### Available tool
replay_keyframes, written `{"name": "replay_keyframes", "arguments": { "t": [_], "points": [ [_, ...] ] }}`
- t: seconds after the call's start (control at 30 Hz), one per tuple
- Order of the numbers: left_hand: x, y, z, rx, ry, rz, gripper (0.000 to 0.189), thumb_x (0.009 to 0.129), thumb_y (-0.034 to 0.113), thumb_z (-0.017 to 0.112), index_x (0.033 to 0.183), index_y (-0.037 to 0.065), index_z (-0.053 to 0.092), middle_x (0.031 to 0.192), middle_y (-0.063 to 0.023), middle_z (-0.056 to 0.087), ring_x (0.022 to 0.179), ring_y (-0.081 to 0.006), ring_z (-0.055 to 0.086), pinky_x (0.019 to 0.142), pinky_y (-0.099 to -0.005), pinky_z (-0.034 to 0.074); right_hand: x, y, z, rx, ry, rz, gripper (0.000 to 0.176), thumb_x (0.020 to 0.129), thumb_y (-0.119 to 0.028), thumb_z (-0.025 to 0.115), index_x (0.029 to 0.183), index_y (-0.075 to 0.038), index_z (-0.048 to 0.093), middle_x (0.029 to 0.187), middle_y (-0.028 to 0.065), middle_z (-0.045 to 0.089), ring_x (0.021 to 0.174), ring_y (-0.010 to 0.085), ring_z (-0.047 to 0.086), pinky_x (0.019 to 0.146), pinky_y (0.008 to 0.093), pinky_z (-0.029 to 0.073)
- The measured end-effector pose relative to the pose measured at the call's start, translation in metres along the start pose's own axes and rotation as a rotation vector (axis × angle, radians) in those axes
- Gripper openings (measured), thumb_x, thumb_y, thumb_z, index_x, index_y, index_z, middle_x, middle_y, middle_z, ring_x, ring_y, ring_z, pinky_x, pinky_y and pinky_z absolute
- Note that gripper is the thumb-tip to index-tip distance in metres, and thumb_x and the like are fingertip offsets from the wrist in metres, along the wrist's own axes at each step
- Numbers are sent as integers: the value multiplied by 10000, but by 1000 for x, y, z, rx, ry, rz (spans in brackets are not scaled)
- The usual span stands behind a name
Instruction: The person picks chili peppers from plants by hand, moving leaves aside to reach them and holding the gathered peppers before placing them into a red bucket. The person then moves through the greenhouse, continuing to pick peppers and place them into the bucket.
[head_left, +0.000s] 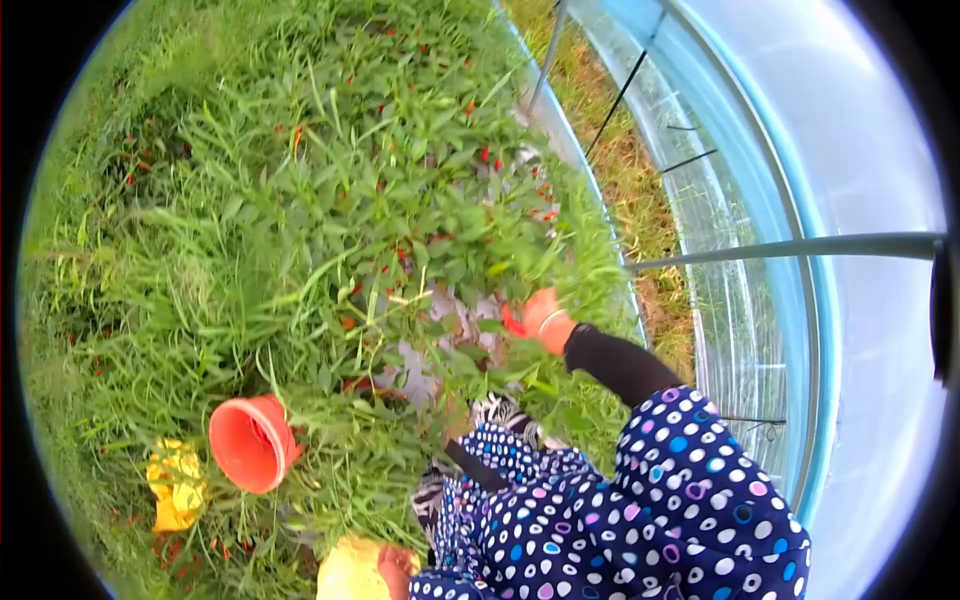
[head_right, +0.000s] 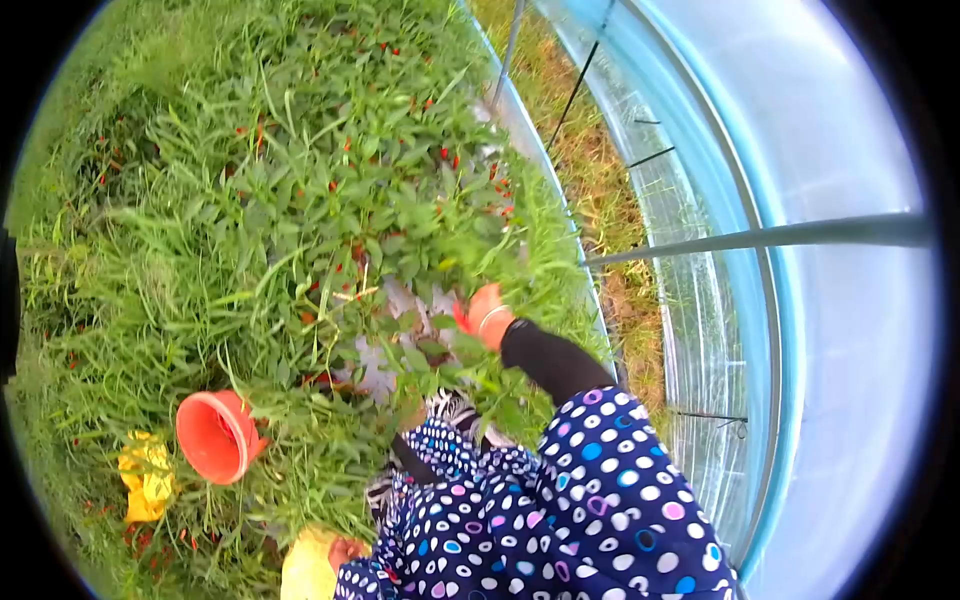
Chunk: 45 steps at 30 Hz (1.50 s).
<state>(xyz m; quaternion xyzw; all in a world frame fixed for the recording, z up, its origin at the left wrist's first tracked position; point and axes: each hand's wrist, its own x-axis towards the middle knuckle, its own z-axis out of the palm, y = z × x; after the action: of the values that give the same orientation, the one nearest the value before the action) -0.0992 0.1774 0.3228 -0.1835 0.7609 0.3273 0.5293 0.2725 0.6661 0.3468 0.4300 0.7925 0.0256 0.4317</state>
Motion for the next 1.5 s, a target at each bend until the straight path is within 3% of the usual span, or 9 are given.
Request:
{"name": "replay_keyframes", "arguments": {
  "t": [0.1, 0.23, 0.4, 0.8, 0.9, 0.93, 1.0, 1.1, 1.5],
  "points": [
    [-35, 35, 34, 24, 59, -1, 381, 850, 214, 493, 1199, 74, 434, 926, -72, 580, 753, -188, 607, 510, -259, 399, -24, 64, 62, 110, -214, -37, 175, 747, -234, 552, 792, -121, 678, 831, 63, 652, 800, 234, 616, 676, 446, 394],
    [-43, 60, 62, 20, 18, 61, 391, 844, 226, 520, 1200, 76, 458, 976, -85, 591, 788, -180, 616, 503, -246, 393, -87, 109, 177, 412, -75, 113, 240, 778, -271, 510, 744, -91, 666, 802, 142, 635, 773, 325, 613, 660, 448, 471],
    [-62, 84, 100, 14, 62, 36, 363, 850, 217, 515, 1184, 79, 473, 986, -74, 593, 806, -173, 615, 533, -244, 395, -149, 104, 168, 470, -424, 16, 288, 801, -301, 482, 780, -63, 641, 813, 176, 624, 790, 334, 604, 679, 425, 494],
    [-60, 130, 148, 198, -84, 87, 407, 831, 275, 569, 1166, 58, 488, 974, -63, 589, 804, -155, 602, 535, -229, 388, -192, 88, 212, 885, -26, 109, 189, 754, -187, 493, 689, -28, 574, 709, 211, 579, 672, 384, 561, 625, 456, 457],
    [-28, 133, 136, 120, -320, 323, 273, 816, 223, 580, 1001, 22, 578, 697, -11, 589, 602, -98, 559, 475, -223, 412, -202, 76, 217, 862, -129, 126, 202, 728, -201, 508, 680, -25, 595, 684, 201, 579, 659, 364, 567, 601, 453, 454],
    [-23, 148, 143, 310, -74, 287, 269, 800, 195, 586, 997, 13, 583, 748, -25, 606, 615, -106, 569, 493, -232, 429, -188, 60, 218, 851, 233, 83, 204, 739, -201, 519, 667, -20, 580, 703, 169, 593, 658, 337, 580, 605, 444, 459],
    [-10, 149, 143, 136, -88, 225, 315, 790, 185, 597, 1061, 27, 574, 815, -30, 623, 679, -137, 618, 499, -253, 438, -196, 49, 220, 805, -84, 22, 243, 749, -195, 529, 923, -45, 606, 845, 173, 619, 606, 325, 600, 533, 430, 477],
    [-4, 174, 154, 73, -95, 206, 330, 787, 176, 605, 1074, 14, 570, 852, -52, 626, 668, -154, 633, 494, -246, 436, -187, 45, 205, 818, -210, -18, 274, 761, -235, 521, 963, -66, 593, 847, 184, 617, 620, 334, 595, 547, 435, 471],
    [18, 203, 131, 17, -46, 228, 329, 804, 194, 587, 1084, 21, 566, 832, -65, 629, 607, -165, 627, 429, -253, 417, -102, 44, 112, 925, -209, -128, 403, 807, -394, 489, 1122, -147, 541, 857, 229, 605, 674, 371, 574, 603, 459, 448]
  ]
}}
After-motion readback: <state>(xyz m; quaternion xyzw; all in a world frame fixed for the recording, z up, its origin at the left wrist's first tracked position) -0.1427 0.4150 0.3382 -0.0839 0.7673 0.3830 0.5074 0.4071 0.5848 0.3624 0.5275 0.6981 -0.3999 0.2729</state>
